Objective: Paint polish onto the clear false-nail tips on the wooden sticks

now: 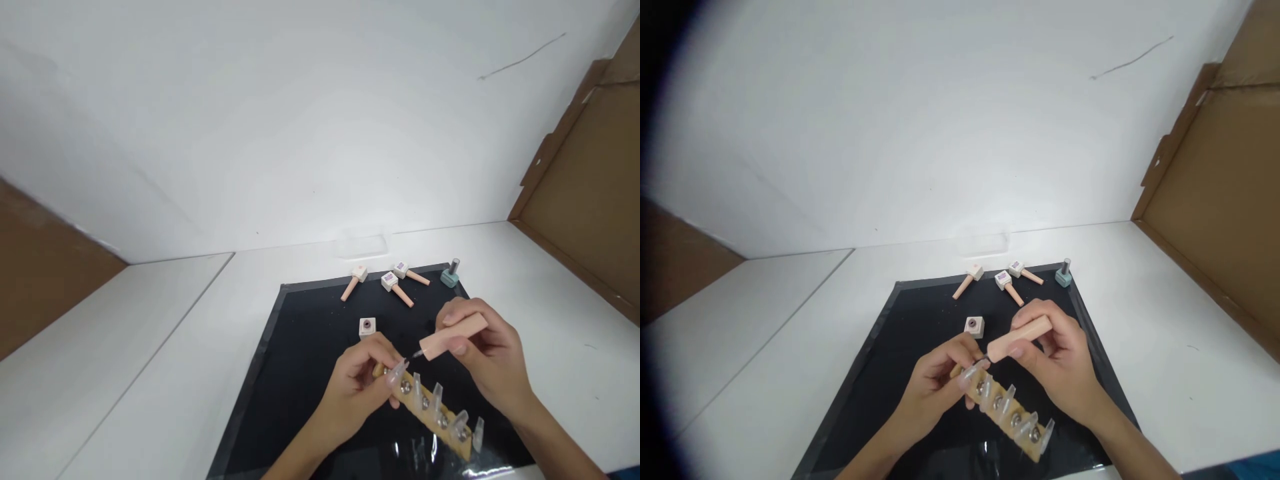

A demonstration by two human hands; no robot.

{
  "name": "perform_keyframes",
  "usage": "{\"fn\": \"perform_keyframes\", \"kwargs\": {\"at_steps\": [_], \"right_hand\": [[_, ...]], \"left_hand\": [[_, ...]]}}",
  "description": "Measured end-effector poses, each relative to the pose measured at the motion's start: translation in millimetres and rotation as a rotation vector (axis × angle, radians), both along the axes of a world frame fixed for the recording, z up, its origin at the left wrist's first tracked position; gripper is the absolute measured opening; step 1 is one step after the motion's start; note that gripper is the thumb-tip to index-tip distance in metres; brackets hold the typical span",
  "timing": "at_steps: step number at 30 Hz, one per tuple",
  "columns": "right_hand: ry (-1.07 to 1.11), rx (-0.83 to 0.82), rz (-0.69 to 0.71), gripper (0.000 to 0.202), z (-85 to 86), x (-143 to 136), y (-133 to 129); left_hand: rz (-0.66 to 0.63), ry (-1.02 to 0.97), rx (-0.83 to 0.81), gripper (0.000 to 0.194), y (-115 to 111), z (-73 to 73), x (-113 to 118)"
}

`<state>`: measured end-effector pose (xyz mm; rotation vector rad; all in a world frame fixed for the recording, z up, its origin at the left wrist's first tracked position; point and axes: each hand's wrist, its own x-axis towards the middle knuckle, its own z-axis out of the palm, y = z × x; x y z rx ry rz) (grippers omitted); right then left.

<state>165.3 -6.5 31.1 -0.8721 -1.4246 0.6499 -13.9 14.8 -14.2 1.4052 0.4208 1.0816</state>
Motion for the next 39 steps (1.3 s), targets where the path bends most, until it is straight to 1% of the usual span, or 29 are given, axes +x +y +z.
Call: {"fn": "perform_keyframes", "kwargs": {"at_steps": [4,8,10,16,19,22,25,27,32,36,39], "right_hand": [[-0.05,0.024,0.142,0.011,-0.5,2,-1],[-0.105,0.06,0.251,0.008,3.2,2,0],[-0.148,0.072,0.275,0.009,5.4,2,0],[-0.236,0.139,0.197,0.002,5.1,6,0],[-0.222,0.169,0.161,0.002,2.4,8,-1],[-0.199,0.184,0.195,0.005,3.2,7,0],[-0.262,0.215,0.255,0.008,8.2,5,2],[-0.315,0.222,0.267,0.008,11.8,5,3],[-0.404,0.298,0.205,0.003,15.3,5,4],[-0.494,0.35,0.139,0.011,15.5,6,5],[-0.518,0.416,0.11,0.012,14.5,7,6]], "left_hand": [[-0.082,-0.058,-0.155,0.027,2,1.6,4],[-0.17,-0.15,-0.227,0.027,4,0.4,7],[-0.194,-0.17,-0.254,0.026,4,-0.6,8],[-0.237,-0.172,-0.341,0.029,4,-4.0,7],[-0.271,-0.178,-0.391,0.031,4,-4.2,6],[-0.296,-0.199,-0.455,0.031,4,-2.1,7],[-0.31,-0.214,-0.52,0.032,3,0.9,9],[-0.309,-0.21,-0.544,0.033,3,2.3,10],[-0.316,-0.22,-0.54,0.032,4,1.6,12],[-0.332,-0.23,-0.535,0.037,4,-1.3,12],[-0.317,-0.213,-0.58,0.039,4,-2.4,11]]}}
